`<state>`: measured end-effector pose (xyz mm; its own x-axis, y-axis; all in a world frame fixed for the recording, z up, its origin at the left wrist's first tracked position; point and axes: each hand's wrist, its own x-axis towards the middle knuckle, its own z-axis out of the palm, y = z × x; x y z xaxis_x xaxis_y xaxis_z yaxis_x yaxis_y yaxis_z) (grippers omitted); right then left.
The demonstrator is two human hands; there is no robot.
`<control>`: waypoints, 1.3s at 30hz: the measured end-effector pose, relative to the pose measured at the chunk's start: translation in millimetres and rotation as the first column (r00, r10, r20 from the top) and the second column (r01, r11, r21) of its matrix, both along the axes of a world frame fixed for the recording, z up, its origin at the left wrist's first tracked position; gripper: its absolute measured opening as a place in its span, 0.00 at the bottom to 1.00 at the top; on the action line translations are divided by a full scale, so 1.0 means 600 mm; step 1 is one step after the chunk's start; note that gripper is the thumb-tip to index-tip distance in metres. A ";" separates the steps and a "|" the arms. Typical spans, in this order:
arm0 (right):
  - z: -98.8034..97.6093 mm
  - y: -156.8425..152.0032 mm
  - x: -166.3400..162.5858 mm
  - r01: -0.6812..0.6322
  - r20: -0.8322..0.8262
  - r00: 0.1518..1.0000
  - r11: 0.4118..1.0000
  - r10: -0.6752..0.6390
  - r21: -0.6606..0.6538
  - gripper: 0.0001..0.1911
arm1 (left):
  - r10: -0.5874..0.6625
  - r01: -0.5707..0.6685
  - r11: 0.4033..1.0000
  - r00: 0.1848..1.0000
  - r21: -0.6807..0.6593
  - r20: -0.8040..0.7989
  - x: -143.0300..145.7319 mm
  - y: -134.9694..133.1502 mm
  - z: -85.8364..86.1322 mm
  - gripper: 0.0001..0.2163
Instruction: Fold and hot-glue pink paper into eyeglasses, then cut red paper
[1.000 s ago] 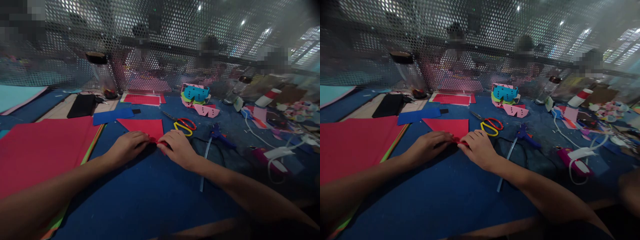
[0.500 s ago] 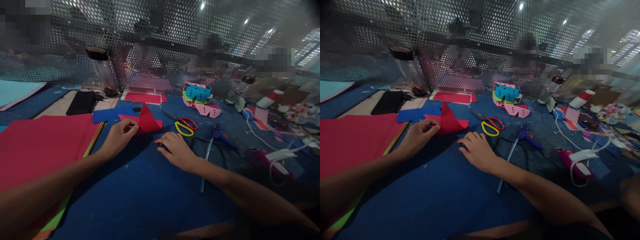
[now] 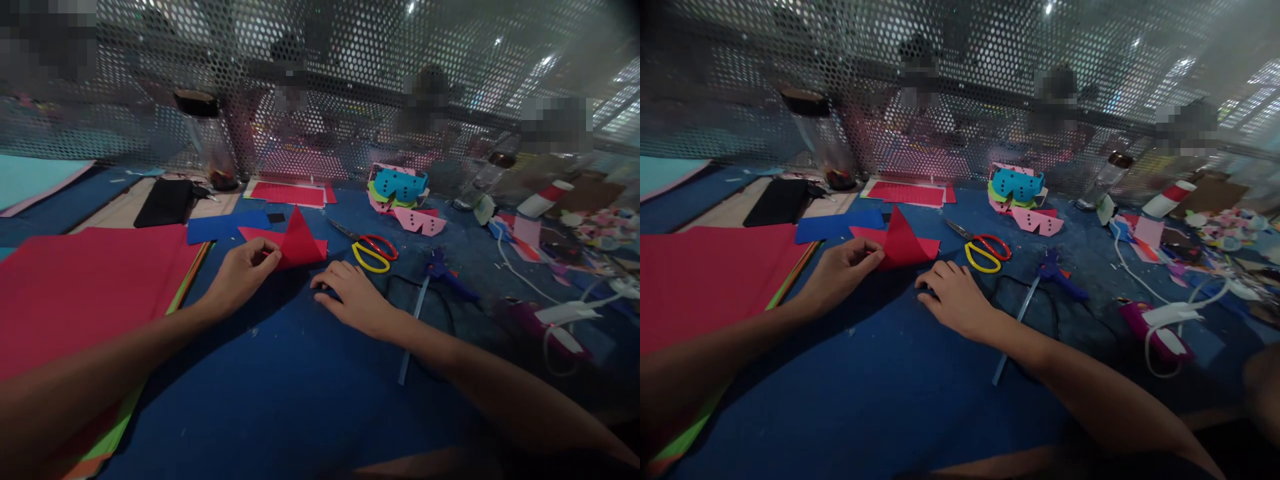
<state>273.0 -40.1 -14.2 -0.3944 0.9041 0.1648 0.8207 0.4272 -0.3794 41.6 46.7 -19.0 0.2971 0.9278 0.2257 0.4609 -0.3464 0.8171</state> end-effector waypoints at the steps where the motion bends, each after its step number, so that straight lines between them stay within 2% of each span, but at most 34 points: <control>1: 0.000 0.001 0.000 0.001 -0.003 1.000 1.000 -0.001 -0.002 0.07 | -0.002 0.002 1.000 1.000 0.002 -0.002 0.000 0.000 0.000 0.11; 13: -0.002 0.004 -0.001 0.013 -0.038 0.999 1.000 -0.014 -0.019 0.06 | 0.003 -0.003 1.000 1.000 -0.002 0.002 0.003 -0.002 0.000 0.10; 18: -0.001 0.002 -0.002 0.006 -0.047 0.999 0.999 -0.008 -0.042 0.00 | -0.011 0.011 1.000 1.000 0.009 0.009 0.002 -0.002 0.000 0.10; 23: -0.008 0.002 -0.002 0.035 -0.094 0.995 0.999 -0.038 -0.035 0.07 | -0.011 0.011 1.000 1.000 0.009 -0.003 0.000 -0.002 -0.001 0.10; 29: -0.007 0.004 0.000 0.020 -0.070 0.997 0.999 -0.022 -0.030 0.06 | -0.020 0.020 1.000 1.000 0.015 -0.004 -0.001 -0.001 -0.002 0.10; 35: -0.004 0.001 0.000 0.009 -0.094 0.996 0.999 -0.012 -0.039 0.00 | -0.018 0.018 1.000 1.000 0.024 -0.011 0.000 0.000 -0.001 0.10; 39: -0.008 0.005 -0.001 0.037 -0.142 0.989 0.999 -0.042 -0.040 0.05 | -0.014 0.015 0.999 1.000 0.030 -0.025 0.000 -0.002 0.000 0.10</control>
<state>272.5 -37.2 -19.0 -0.3330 0.9251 0.1825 0.7729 0.3787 -0.5091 41.7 45.3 -19.0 0.3167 0.9161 0.2457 0.4756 -0.3775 0.7945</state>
